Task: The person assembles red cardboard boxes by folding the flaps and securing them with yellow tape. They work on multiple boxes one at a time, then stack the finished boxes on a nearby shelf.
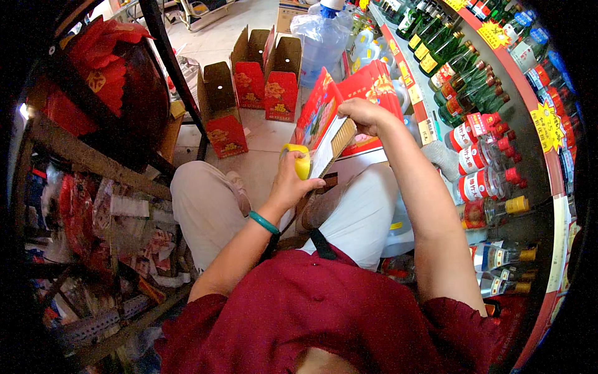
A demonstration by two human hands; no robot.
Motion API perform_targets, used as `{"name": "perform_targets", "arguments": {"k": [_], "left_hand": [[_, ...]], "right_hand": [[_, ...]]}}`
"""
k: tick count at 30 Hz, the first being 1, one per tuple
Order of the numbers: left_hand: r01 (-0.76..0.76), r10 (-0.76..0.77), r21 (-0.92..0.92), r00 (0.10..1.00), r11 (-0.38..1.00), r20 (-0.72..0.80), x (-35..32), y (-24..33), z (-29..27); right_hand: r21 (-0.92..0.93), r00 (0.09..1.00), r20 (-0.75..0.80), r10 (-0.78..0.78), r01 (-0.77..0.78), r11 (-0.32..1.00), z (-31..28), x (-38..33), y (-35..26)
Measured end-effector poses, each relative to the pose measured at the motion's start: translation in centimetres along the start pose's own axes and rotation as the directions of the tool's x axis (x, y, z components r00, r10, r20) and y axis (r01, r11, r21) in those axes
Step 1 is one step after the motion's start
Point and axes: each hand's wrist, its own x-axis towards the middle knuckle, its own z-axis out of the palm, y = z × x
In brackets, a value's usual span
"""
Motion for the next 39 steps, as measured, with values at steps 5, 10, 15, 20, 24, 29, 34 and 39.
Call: {"name": "perform_targets", "arguments": {"k": [5, 10, 15, 20, 24, 29, 34, 39], "left_hand": [[0.085, -0.084, -0.054, 0.996, 0.995, 0.022, 0.8, -1.0, 0.0], [0.081, -0.082, -0.078, 0.997, 0.994, -0.006, 1.3, -1.0, -1.0], [-0.003, 0.002, -0.071, 1.0, 0.997, -0.007, 2.7, 2.2, -1.7], [0.111, -0.113, -0.163, 0.994, 0.98, -0.005, 5.0, 6.7, -2.2], [0.134, -0.147, -0.221, 0.988, 0.966, -0.046, 5.8, 2.3, -1.1], [0.217, -0.239, -0.255, 0.969, 0.942, -0.057, 6.4, 5.7, -2.4], [0.206, -0.224, -0.13, 0.964, 0.97, -0.145, 7.3, 4.5, -3.1], [0.158, -0.186, -0.164, 0.967, 0.974, -0.175, 7.4, 5.1, -3.6]], "right_hand": [[-0.097, 1.0, -0.024, 0.0, -0.003, 0.995, -0.3, 3.5, 2.1], [-0.216, 0.999, -0.016, -0.05, 0.045, 0.975, -0.5, 1.6, -0.2], [-0.106, 0.997, 0.004, -0.071, 0.071, 0.992, -2.5, -0.4, -4.5], [-0.02, 0.999, 0.01, 0.041, -0.04, 0.999, -3.6, 0.5, -6.9], [0.025, 0.997, 0.071, 0.025, -0.027, 0.999, -1.5, 2.0, -7.1], [0.457, 0.994, 0.076, -0.076, 0.033, 0.889, -1.9, 2.5, -4.0], [0.072, 0.875, -0.052, -0.482, 0.484, 0.872, 3.1, -2.0, 0.4], [-0.019, 0.74, -0.272, -0.615, 0.635, 0.772, 6.2, -1.9, 1.7]]}}
